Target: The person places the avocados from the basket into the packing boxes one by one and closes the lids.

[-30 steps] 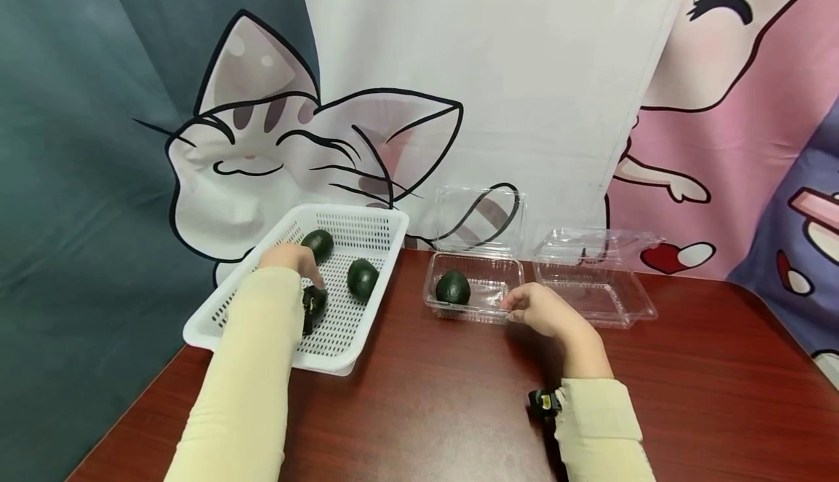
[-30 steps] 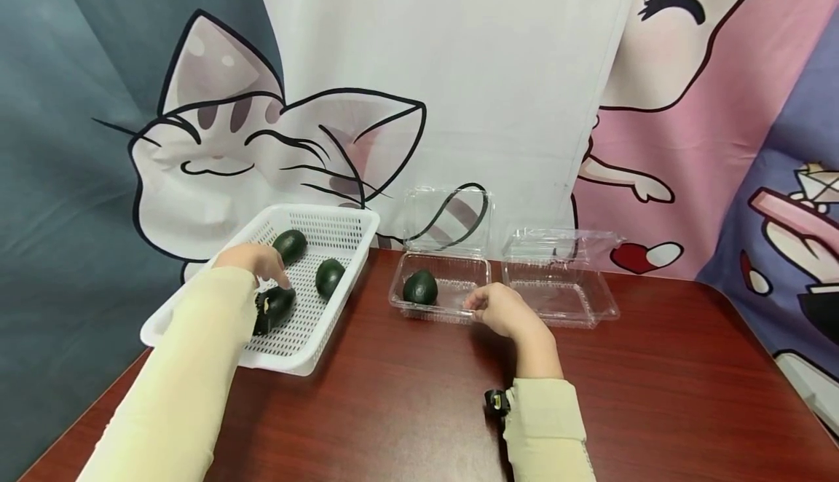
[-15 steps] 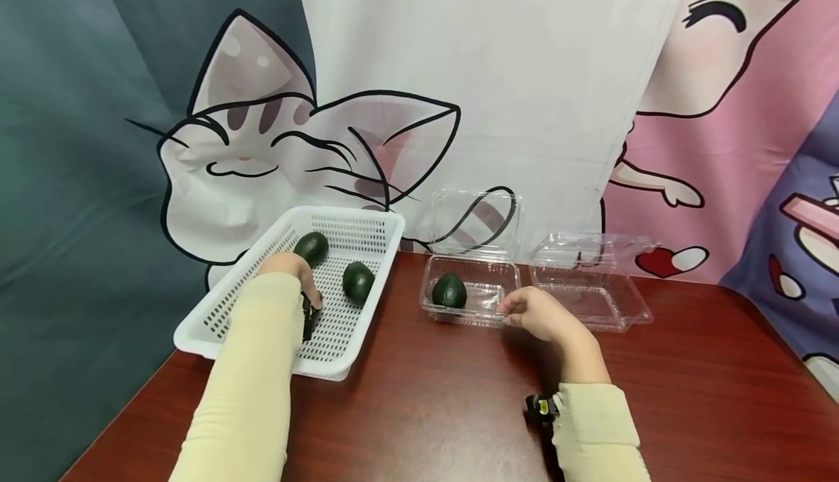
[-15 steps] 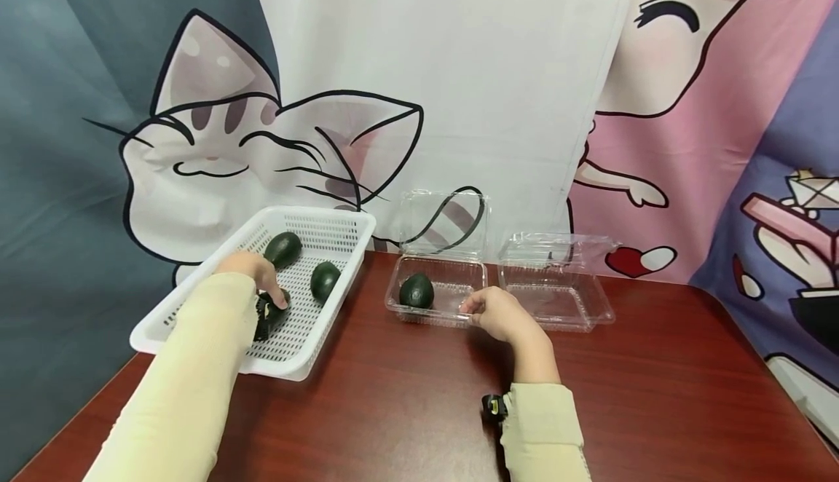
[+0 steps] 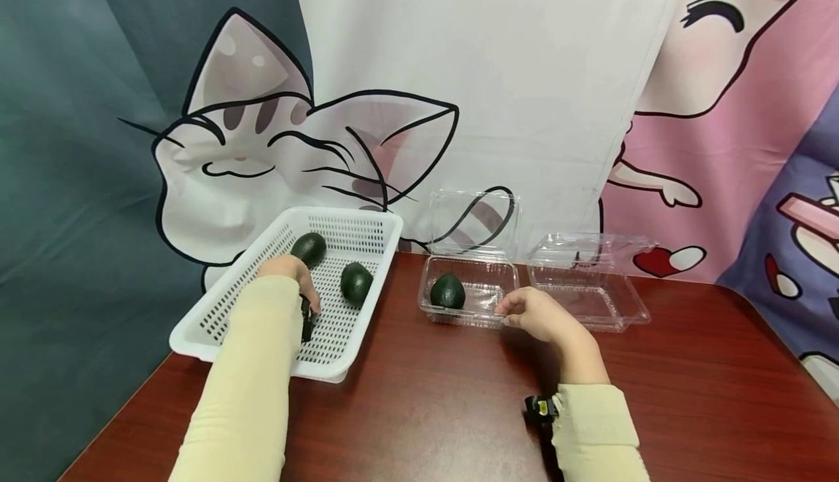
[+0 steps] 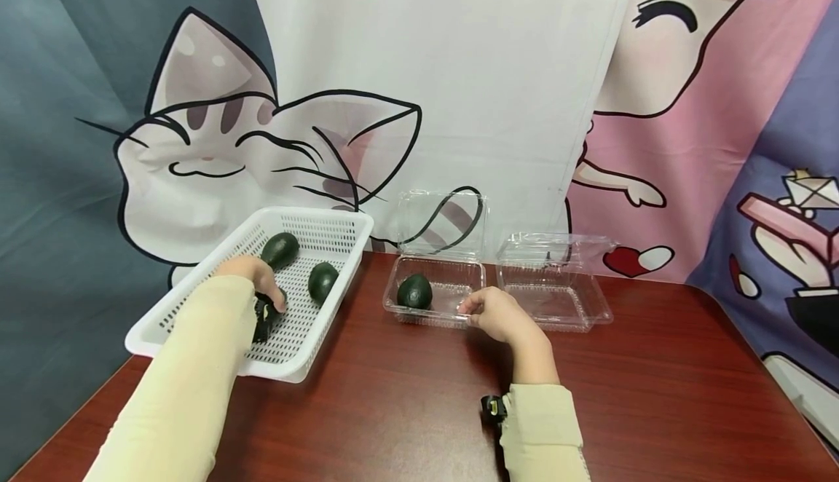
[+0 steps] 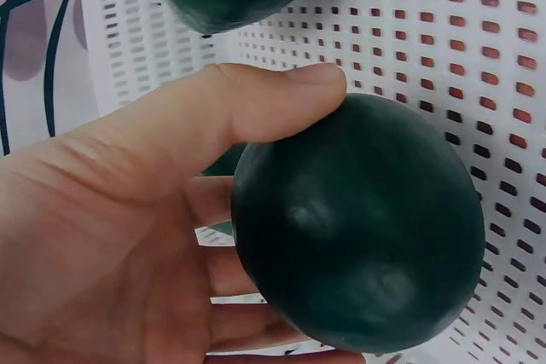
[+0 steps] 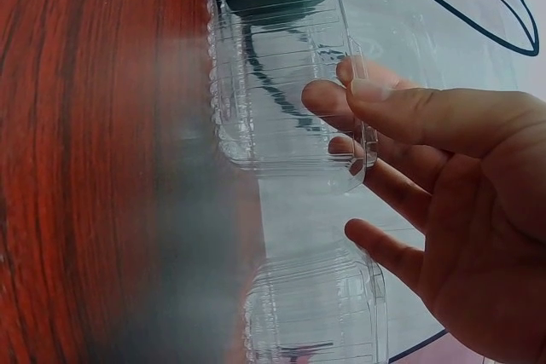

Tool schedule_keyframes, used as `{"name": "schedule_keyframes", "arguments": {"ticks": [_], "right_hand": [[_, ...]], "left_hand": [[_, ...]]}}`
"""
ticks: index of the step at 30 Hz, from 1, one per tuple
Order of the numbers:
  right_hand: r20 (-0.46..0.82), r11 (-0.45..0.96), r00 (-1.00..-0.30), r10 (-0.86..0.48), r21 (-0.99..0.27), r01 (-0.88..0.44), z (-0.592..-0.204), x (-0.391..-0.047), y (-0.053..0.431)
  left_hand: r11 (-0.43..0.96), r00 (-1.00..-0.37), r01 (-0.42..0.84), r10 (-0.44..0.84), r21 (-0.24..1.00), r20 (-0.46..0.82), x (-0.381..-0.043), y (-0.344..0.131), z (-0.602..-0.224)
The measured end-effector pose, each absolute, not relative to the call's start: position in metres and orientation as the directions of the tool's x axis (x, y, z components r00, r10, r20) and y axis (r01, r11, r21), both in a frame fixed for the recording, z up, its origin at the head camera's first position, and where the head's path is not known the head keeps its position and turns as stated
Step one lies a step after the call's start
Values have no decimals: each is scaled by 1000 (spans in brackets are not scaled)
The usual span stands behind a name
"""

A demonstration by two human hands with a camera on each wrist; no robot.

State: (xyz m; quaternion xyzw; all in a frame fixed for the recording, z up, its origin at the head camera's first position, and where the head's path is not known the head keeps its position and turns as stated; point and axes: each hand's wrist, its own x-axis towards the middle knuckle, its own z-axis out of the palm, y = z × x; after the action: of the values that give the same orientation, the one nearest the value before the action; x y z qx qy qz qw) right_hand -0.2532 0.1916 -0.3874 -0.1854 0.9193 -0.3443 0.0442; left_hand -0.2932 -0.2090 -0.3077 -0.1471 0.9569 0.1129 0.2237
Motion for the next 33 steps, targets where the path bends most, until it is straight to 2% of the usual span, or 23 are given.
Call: {"name": "schedule_keyframes", "arguments": {"ticks": [5,8,17,26,33], "right_hand": [[53,694,-924,-379,-645,-321,-388,-254,192],[52,691,-923,-382,-647,-323,-389,-255,192],[50,684,-921,-387,-654,-323,-390,-255,193],[59,681,-922,-382,-657,-324,-389,-256,194],[45,681,-923,-382,-662,-314,-389,-255,193]], "left_hand": [[936,-875,-313,-216,164,-434,-294,-209,-301],[922,-865,-333,-216,197,-452,-297,-209,-298],[927,-848,-337,-221,168,-482,-304,-206,-283],[995,-874,-83,-50,46,-483,-315,-200,-271],[994,-860,-76,-22,84,-510,-312,-196,-257]]}}
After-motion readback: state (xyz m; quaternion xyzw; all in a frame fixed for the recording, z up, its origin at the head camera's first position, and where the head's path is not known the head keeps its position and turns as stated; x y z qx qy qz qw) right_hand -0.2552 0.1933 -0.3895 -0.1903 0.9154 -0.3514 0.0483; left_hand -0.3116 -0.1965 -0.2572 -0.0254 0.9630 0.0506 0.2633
